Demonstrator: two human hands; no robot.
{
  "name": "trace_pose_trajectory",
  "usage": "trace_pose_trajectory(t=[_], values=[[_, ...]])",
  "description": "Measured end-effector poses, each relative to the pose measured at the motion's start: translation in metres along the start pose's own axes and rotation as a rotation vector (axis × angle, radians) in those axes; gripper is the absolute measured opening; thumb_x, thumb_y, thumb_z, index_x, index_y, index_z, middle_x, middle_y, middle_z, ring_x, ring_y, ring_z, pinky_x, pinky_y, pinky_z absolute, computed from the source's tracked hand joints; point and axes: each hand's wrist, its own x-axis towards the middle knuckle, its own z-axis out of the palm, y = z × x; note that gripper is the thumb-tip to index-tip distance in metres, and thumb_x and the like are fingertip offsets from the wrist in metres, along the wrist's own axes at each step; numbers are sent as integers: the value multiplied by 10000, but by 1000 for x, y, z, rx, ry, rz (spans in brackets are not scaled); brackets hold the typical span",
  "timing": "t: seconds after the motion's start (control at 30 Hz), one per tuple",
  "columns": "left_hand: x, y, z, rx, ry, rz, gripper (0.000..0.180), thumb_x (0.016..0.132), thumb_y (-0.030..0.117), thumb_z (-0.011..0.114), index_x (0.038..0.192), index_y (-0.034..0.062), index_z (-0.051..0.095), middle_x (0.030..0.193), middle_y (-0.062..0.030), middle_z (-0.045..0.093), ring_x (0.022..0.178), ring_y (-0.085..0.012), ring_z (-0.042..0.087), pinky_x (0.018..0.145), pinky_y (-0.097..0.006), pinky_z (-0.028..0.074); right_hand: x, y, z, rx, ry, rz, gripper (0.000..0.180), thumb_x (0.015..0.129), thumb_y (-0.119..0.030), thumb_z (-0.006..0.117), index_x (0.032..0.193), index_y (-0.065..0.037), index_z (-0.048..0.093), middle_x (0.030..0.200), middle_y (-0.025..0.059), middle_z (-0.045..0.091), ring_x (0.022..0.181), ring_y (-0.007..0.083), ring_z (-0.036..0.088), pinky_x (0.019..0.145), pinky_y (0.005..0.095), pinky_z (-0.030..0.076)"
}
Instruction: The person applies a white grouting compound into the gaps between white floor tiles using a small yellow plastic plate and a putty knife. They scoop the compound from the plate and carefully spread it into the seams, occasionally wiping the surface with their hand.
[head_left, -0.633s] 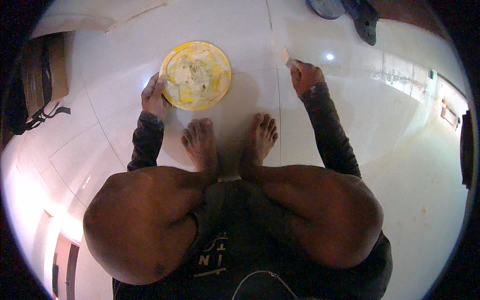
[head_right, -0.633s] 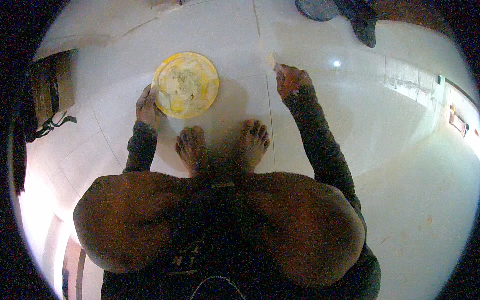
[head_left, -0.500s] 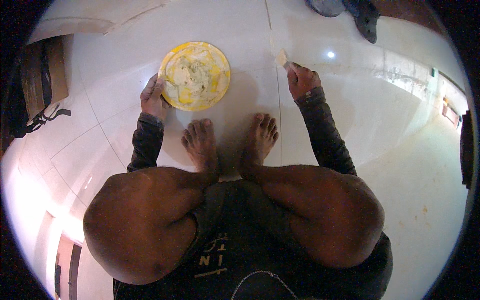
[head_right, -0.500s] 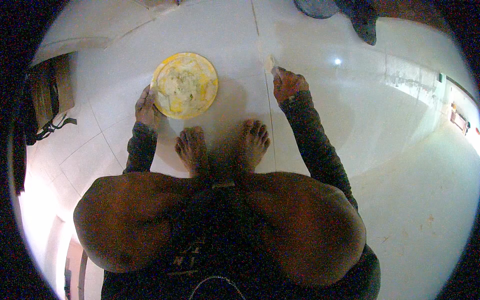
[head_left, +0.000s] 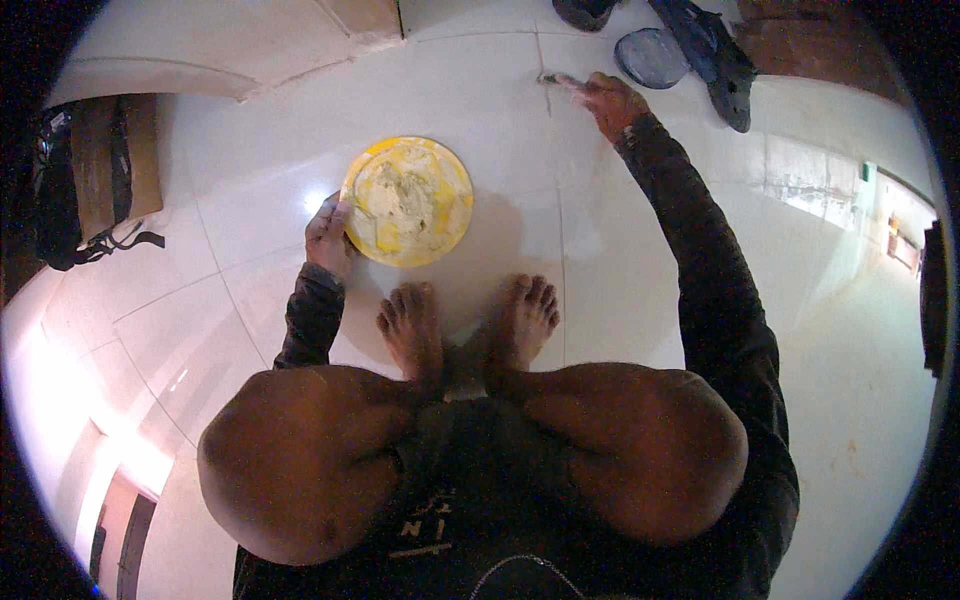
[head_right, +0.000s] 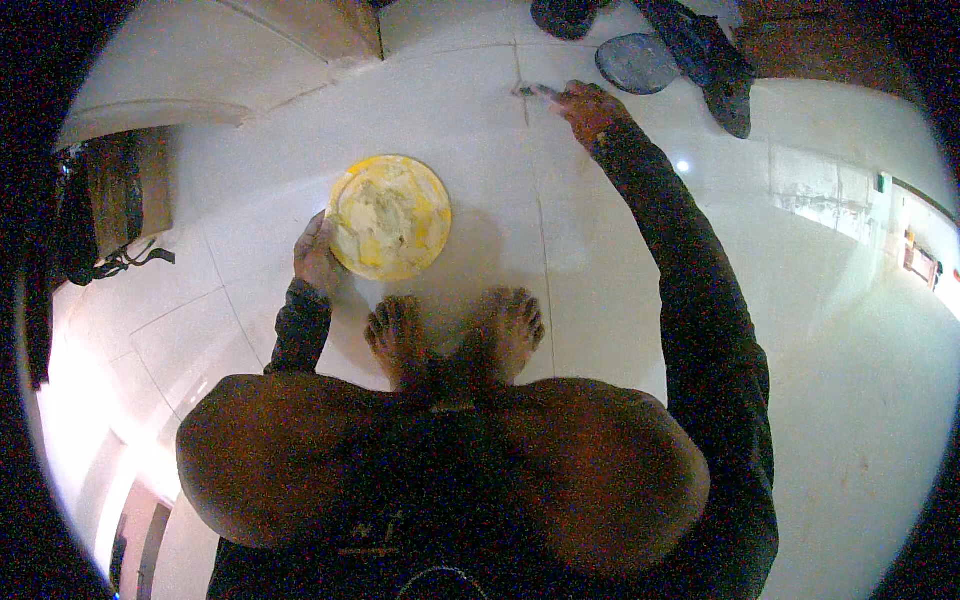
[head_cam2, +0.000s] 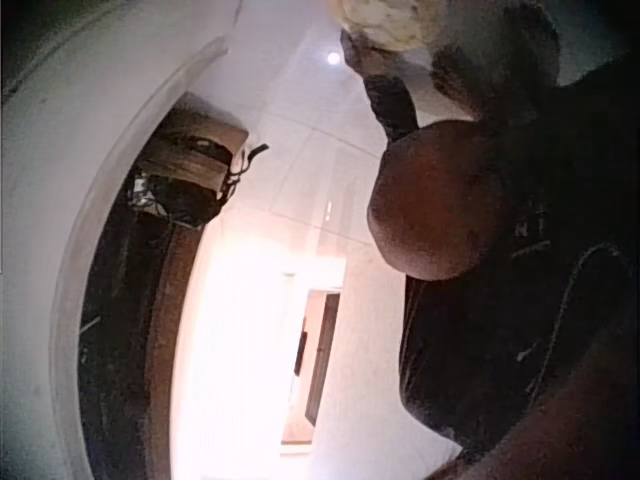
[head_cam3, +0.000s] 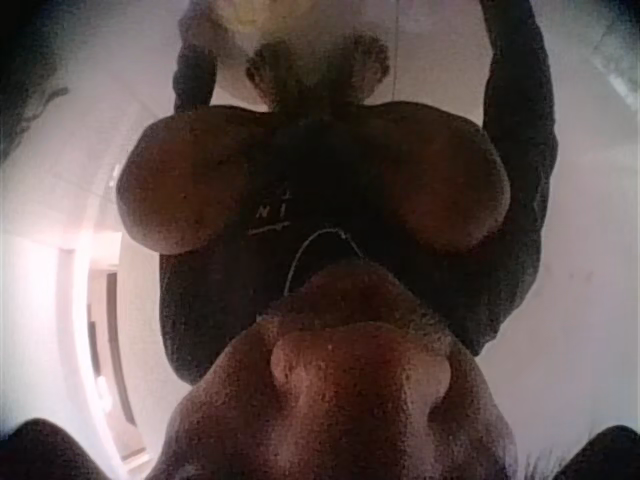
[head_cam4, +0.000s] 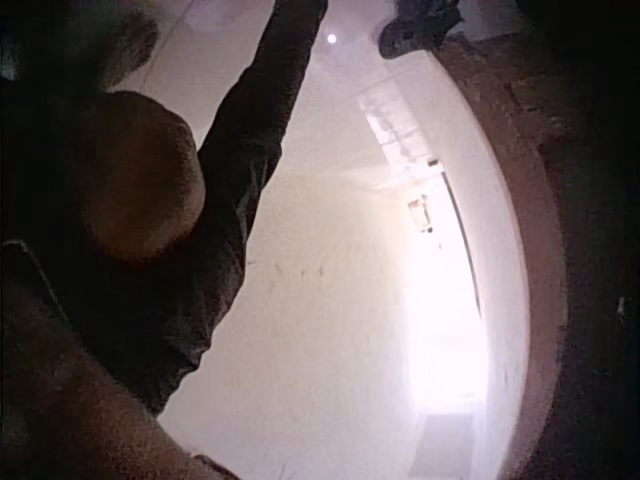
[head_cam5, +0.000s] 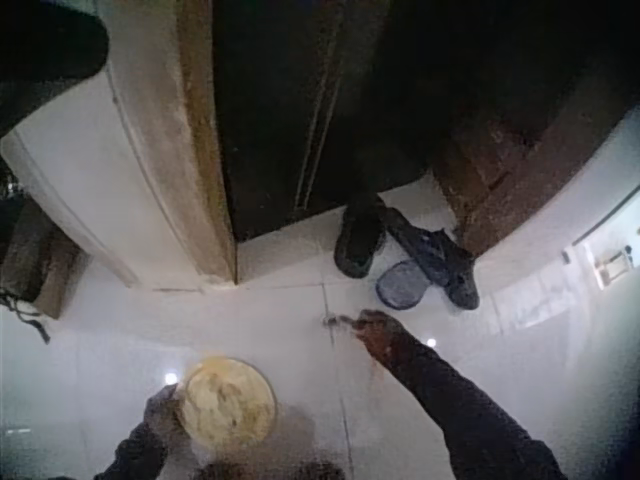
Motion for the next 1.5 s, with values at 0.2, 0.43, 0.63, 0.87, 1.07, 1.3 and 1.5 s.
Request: trace_pose_trajectory(t=[0.2,0.43,0.63,0.87,1.07,1.3,1.5], values=[[-9,17,7,295,29,49,405,1001,193,526,1327,-48,536,1246,-103,620,1148,-171,563,1011,-326,437,-22,11,-7,331,458,204,278,971,-163,576,1231,-102,653,971,121,705,883,264,680,760,362,537],[-13,12,5,203,3,5,421,1000,219,525,1307,-69,527,1288,-147,593,1174,-247,573,1013,-384,457,-69,6,-13,779,248,564,370,931,-96,607,1301,-127,607,850,126,636,708,329,608,712,373,536],[-13,12,14,-19,14,-46,427,990,226,555,1305,-58,506,1275,-164,604,1123,-274,620,965,-409,520,-63,-4,-42,562,121,400,409,916,-67,587,1321,-122,606,846,130,563,749,303,579,708,353,505],[-16,20,17,5,81,-91,427,982,202,569,1313,-52,480,1255,-181,601,1137,-272,612,963,-428,530,-28,-7,-25,361,37,206,454,897,-51,594,1335,-171,604,869,136,560,774,328,599,773,394,531],[-12,22,30,7,63,-91,422,980,190,569,1316,-50,481,1283,-184,582,1156,-275,601,973,-440,523,-5,39,11,163,138,221,374,960,-180,573,1333,-170,602,1125,168,680,1021,363,658,902,414,530],[-18,22,23,-14,73,-83,451,984,210,583,1336,-51,476,1275,-157,598,1135,-254,613,974,-422,524,37,16,-19,215,67,104,440,938,-130,600,1365,-235,571,1108,141,676,1021,336,667,854,387,553],[-12,14,16,-31,37,-83,454,986,220,585,1336,-52,486,1264,-151,606,1126,-248,617,976,-410,519,53,30,9,-67,42,-19,576,909,-109,593,1436,-311,483,1118,116,636,972,311,662,855,382,565]])
